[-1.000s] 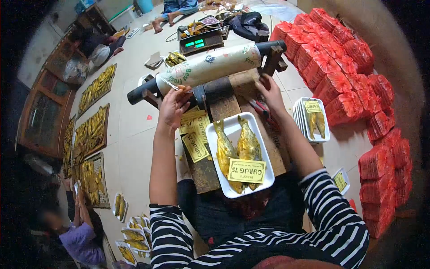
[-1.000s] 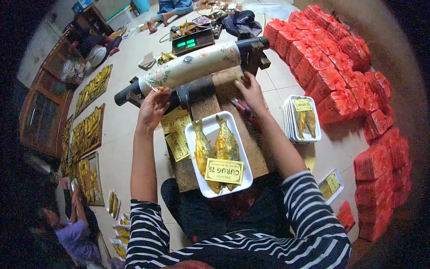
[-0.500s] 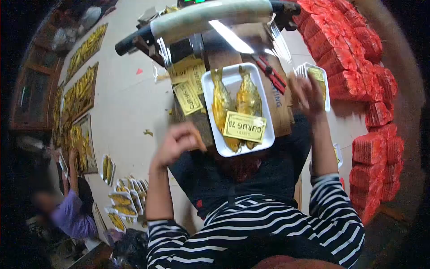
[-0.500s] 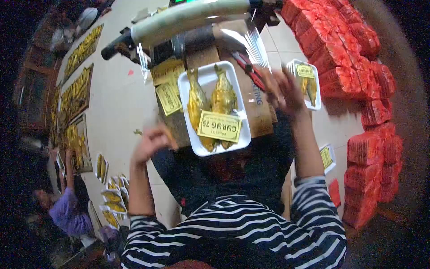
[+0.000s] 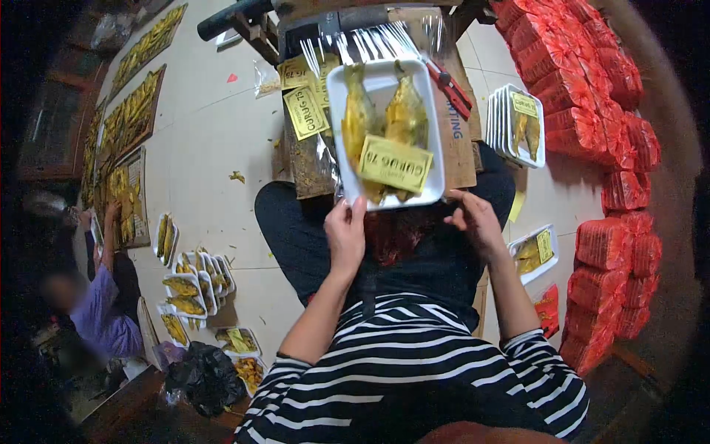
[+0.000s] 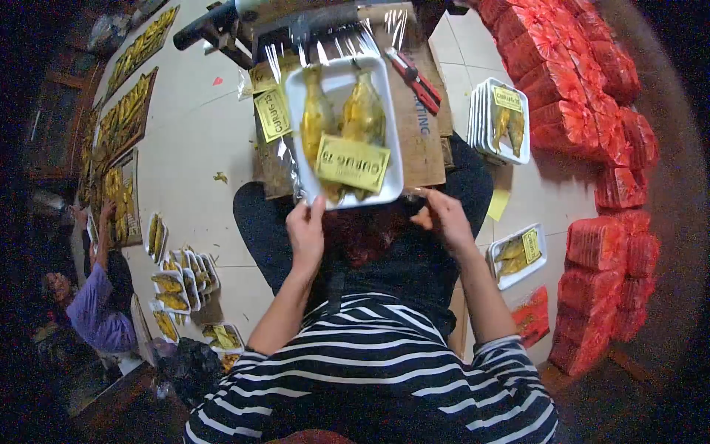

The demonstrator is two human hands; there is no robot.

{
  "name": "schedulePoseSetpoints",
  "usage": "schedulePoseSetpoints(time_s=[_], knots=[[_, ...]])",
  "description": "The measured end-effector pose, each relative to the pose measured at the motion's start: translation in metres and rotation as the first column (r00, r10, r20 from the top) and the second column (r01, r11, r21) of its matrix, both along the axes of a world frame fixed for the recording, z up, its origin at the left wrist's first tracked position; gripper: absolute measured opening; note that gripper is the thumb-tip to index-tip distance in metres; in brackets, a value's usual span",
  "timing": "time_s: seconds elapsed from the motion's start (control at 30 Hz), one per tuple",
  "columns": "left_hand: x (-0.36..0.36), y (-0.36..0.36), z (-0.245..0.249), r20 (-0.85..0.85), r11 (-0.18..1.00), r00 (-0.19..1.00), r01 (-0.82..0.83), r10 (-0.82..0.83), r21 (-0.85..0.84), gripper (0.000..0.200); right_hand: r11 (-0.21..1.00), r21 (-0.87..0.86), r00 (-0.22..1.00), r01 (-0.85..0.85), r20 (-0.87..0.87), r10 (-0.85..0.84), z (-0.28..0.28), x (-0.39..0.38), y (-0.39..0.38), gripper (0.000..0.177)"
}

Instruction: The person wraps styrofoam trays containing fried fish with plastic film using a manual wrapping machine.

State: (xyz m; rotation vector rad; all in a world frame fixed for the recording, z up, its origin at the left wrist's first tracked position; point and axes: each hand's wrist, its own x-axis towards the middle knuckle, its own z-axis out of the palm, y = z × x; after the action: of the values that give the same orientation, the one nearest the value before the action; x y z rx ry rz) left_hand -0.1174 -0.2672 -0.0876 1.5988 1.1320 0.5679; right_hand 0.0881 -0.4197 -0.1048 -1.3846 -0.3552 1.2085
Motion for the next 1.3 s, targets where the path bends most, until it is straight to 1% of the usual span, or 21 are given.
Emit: schedulePoseSetpoints(time_s=[0.07,0.17,0.27,0.3,0.33,0.47,0.5,0.53,0.6,0.73,0.77,0.8,0.83,0.87,0.9,1.0,1.07,1.13,1.2,1.27,1.3], knots=[[0.0,-0.014,-0.006,0.325,0.966,0.921,-0.153,0.216,-0.209,0.016,0.99,0.018,0.956,0.141,-0.263,-0.132,0.004,-0.021,-0.002,0.036],[-0.015,-0.026,-0.008,0.484,0.83,0.801,-0.029,0.352,-0.556,0.014,0.791,0.103,0.518,0.603,-0.805,-0.289,-0.02,-0.036,0.0,0.033],[-0.023,-0.036,-0.005,0.48,0.733,0.821,0.116,0.31,-0.671,0.017,0.847,-0.118,0.596,0.518,-0.66,-0.457,-0.044,-0.068,0.017,0.035],[-0.023,-0.035,-0.007,0.448,0.807,0.87,0.108,0.206,-0.581,0.016,0.857,0.127,0.619,0.499,-0.745,-0.25,-0.039,-0.091,0.024,0.033],[-0.023,-0.033,-0.009,0.399,0.87,0.911,0.108,0.107,-0.482,0.015,0.872,0.04,0.542,0.488,-0.797,-0.267,-0.021,-0.099,0.037,0.035],[-0.022,-0.02,-0.006,0.206,0.969,0.979,0.053,-0.003,-0.24,0.018,0.851,0.227,0.581,0.474,-0.807,-0.108,0.013,-0.083,0.034,0.047],[-0.023,-0.019,-0.007,0.141,0.975,0.99,0.047,-0.017,-0.218,0.019,0.872,0.203,0.773,0.445,-0.579,-0.259,0.014,-0.088,0.037,0.036],[-0.026,-0.021,-0.008,0.069,0.978,0.997,0.046,-0.032,-0.204,0.021,0.948,-0.07,0.901,0.31,-0.296,-0.317,0.028,-0.086,0.035,0.032],[-0.026,-0.014,-0.015,0.496,0.838,0.757,-0.123,0.425,-0.531,0.024,0.947,0.056,0.898,0.317,-0.34,-0.28,0.017,-0.074,0.026,0.027],[-0.061,-0.004,-0.05,0.439,0.681,0.684,-0.117,0.583,-0.723,0.021,0.953,0.113,0.871,0.28,-0.449,-0.202,0.021,-0.082,0.006,0.033],[-0.06,-0.003,-0.072,0.498,0.776,0.803,0.072,0.328,-0.626,0.018,0.941,0.135,0.836,0.311,-0.509,-0.204,0.009,-0.091,0.006,0.034],[-0.037,-0.015,-0.061,0.284,0.718,0.877,-0.095,0.388,-0.69,0.021,0.938,0.127,0.782,0.324,-0.594,-0.189,0.001,-0.096,0.005,0.034],[-0.027,-0.025,-0.067,0.378,0.616,0.804,0.018,0.459,-0.787,0.033,0.943,0.119,0.776,0.31,-0.605,-0.179,-0.018,-0.103,0.002,0.034],[-0.033,-0.048,-0.079,0.224,0.801,0.972,0.081,0.067,-0.593,0.038,0.948,0.109,0.768,0.298,-0.618,-0.171,-0.03,-0.109,-0.001,0.033],[-0.029,-0.063,-0.081,0.333,0.686,0.939,0.189,0.082,-0.702,0.045,0.957,0.123,0.791,0.262,-0.596,-0.14,-0.029,-0.111,-0.001,0.036],[-0.031,-0.052,-0.076,0.586,0.379,0.801,0.507,0.126,-0.774,0.064,0.995,-0.094,0.997,-0.044,0.053,0.05,-0.068,-0.101,-0.02,0.032],[-0.032,-0.027,-0.052,0.627,0.17,0.655,0.622,0.422,-0.765,0.067,0.998,-0.054,0.963,0.028,0.269,-0.012,-0.054,-0.098,-0.012,0.032],[-0.026,-0.021,-0.05,0.587,0.411,0.789,0.481,0.184,-0.775,0.06,0.996,-0.079,0.944,0.032,0.329,-0.004,-0.058,-0.097,-0.012,0.039],[-0.016,-0.018,-0.056,0.265,0.707,0.958,0.262,-0.108,-0.657,0.056,0.998,0.029,0.786,0.062,0.614,-0.067,-0.052,-0.09,-0.008,0.05],[-0.008,-0.01,-0.05,0.174,0.815,0.979,0.184,-0.104,-0.549,0.054,0.98,0.197,0.608,0.013,0.777,-0.164,-0.031,-0.071,0.006,0.071],[-0.007,-0.005,-0.05,0.109,0.839,0.982,0.191,-0.157,-0.509,0.055,0.967,0.249,0.635,0.052,0.739,-0.225,-0.009,-0.063,0.022,0.07]])
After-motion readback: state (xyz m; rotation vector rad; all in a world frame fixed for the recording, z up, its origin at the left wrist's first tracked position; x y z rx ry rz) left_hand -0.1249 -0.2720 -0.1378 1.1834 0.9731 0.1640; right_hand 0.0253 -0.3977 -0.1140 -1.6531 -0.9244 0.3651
